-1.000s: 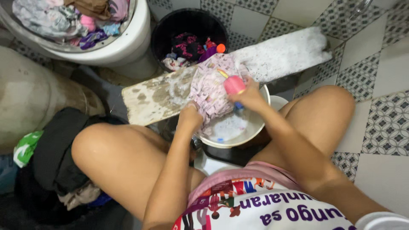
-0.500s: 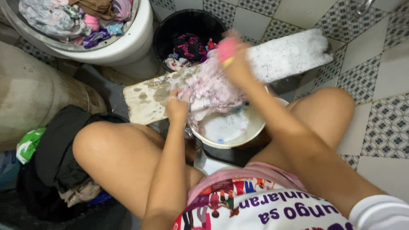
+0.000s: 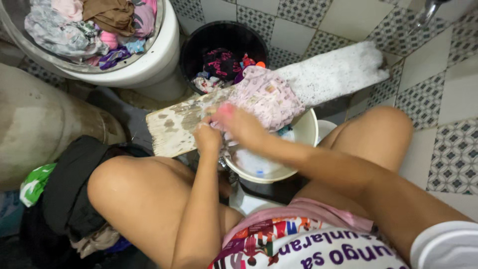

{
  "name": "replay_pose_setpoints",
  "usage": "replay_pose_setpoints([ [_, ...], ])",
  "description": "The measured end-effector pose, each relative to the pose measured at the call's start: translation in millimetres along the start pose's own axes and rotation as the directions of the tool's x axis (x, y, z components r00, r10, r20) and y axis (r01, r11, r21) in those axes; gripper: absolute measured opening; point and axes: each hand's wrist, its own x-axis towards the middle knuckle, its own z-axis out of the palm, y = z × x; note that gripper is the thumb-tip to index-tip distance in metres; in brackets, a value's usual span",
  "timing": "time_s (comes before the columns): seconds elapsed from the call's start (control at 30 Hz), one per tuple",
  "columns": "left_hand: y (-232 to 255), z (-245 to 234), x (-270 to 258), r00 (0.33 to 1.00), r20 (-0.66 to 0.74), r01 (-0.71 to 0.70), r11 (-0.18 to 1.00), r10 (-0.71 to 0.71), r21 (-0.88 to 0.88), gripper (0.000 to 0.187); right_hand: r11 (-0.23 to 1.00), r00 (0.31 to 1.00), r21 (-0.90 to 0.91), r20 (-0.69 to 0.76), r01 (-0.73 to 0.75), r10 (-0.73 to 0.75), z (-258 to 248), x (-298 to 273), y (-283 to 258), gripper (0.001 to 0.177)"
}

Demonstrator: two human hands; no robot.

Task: The person washes clothes by hand in a bucket of soapy water, scrubbing a garment against a wooden board and then rinsing it.

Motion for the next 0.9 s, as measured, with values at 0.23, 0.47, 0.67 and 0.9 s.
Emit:
replay_pose_setpoints([
  [0.23,-3.9,6.9,0.7,0.999,-0.037,0.022,0.997,-0.02,0.075,0.032,0.881,0.892,-0.142,-0.06,-0.452,0.448,-42.0,49.8,44.7,0.034],
  [0.47,20.1,-15.7,-8.9,1.0,0.006,0.02,0.997,-0.021,0.076,0.035,0.977,0.976,0.024,-0.055,-0.211,0.212,-18.8,-23.0,33.1,0.037],
  [0.67,47.9,-6.6,-46.3,0.828,-0.308,-0.422,0.882,0.468,0.209,0.028,0.854,0.859,0.264,-0.138,-0.448,0.493,-109.9,-33.7,111.8,0.071],
  [0.9,50.8,42.8,-101.0,0.931,0.234,-0.319,0.937,0.281,0.144,0.064,0.672,0.677,0.1,0.201,-0.733,0.708,-98.2,-69.9,60.7,0.064],
])
